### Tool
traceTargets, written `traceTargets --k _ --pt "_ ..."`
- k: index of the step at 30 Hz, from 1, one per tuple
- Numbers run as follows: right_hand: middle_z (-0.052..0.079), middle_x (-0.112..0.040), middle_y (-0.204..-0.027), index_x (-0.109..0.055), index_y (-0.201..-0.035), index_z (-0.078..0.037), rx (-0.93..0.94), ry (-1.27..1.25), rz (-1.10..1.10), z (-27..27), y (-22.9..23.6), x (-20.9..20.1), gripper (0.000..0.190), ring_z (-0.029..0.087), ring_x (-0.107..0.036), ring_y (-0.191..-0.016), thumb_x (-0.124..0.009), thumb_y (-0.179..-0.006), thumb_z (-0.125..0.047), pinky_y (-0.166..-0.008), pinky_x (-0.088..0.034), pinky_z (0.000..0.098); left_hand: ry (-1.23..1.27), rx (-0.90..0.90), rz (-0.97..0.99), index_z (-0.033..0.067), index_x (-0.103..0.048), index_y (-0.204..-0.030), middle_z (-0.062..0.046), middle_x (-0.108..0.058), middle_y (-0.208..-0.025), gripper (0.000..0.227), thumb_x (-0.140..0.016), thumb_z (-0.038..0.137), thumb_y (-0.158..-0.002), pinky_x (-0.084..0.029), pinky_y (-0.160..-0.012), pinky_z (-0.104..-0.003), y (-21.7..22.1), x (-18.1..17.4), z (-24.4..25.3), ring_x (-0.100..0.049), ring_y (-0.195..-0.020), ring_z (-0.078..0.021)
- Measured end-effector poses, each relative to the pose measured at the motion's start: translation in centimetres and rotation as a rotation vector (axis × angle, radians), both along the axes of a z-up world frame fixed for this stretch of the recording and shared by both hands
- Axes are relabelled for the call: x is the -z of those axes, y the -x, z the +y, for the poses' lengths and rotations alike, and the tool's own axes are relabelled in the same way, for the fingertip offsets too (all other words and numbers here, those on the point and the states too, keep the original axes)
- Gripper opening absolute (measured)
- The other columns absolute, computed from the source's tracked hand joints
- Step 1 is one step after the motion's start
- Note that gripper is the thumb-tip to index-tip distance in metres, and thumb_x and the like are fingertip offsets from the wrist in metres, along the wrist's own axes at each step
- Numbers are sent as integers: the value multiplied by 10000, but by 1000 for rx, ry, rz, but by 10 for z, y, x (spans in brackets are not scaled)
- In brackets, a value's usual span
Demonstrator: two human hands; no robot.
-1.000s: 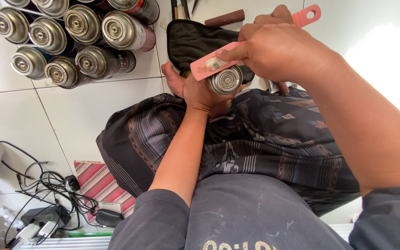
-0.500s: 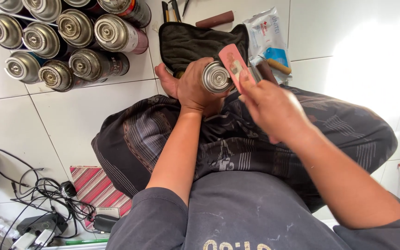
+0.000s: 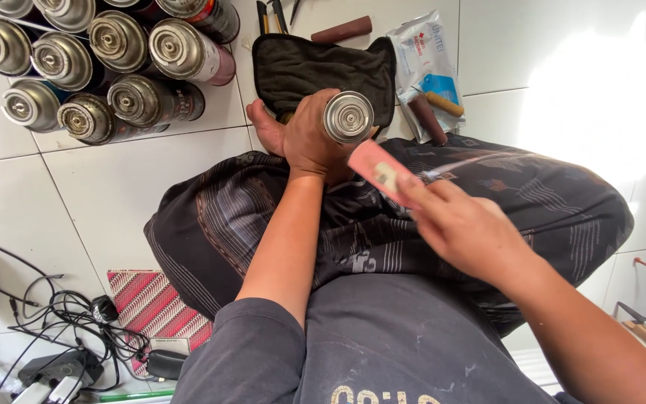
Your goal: The person sits on the floor and cleans the tops of two spray paint cans. They use a pink plastic card to scrape the nozzle area of the first can, then repeat the process on a second can. Finally, they use a small brush to clean the nozzle of the second can.
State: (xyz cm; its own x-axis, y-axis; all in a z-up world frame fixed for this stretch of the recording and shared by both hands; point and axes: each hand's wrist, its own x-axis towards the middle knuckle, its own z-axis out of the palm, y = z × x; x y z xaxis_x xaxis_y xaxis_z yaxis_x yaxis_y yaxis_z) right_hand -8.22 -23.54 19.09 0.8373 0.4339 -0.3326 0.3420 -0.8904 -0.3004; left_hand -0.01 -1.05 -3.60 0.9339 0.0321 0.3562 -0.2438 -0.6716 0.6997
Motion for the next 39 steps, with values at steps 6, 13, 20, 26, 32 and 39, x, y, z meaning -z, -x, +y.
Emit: traceTargets --k 6,13,20,26,32,39 --pt "-37 -524 -755 -578 -1430 -309 -71 117 -367 57 -5 22 461 205 -619 -419 -536 -972 -342 -412 -535 379 -1 22 35 238 -616 -1186 71 -680 -1057 507 -830 400 -756 -540 -1011 -247 4 -54 2 -676 -1082 -142" --pt "-23 -472 -636 -587 -1469 -191 -58 132 -486 86 -8 55 522 202 -556 -354 -543 -959 -290 -342 -484 385 22 35 146 257 -600 -1213 107 -686 -1118 450 -795 383 -828 -536 -1012 -265 4 -64 -2 -648 -1144 -124" --pt "-11 -462 -649 -660 -1412 -252 -92 148 -517 54 17 54 491 192 -540 -343 -562 -934 -303 -348 -470 348 90 79 181 287 -583 -1267 147 -666 -1169 437 -777 393 -891 -489 -1074 -249 9 -50 5 -618 -1206 -92" --pt "-16 -483 -634 -667 -1374 -220 -57 101 -522 84 -13 54 456 206 -556 -358 -585 -934 -307 -336 -459 359 71 75 131 254 -595 -1264 92 -666 -1133 438 -775 373 -882 -495 -1064 -272 6 -51 2 -633 -1178 -137" --pt "-19 -477 -642 -647 -1407 -280 -53 111 -513 66 -6 52 467 197 -545 -351 -569 -947 -309 -355 -469 366 24 46 83 273 -591 -1222 114 -655 -1100 523 -795 475 -785 -507 -1031 -247 6 -30 0 -646 -1132 -115" --pt "4 -569 -655 -687 -1256 -341 -25 61 -258 21 -22 -9 291 273 -658 -509 -589 -983 -333 -470 -519 399 -23 4 44 292 -588 -1180 136 -644 -1067 613 -814 577 -687 -520 -998 -221 1 1 1 -658 -1087 -93"
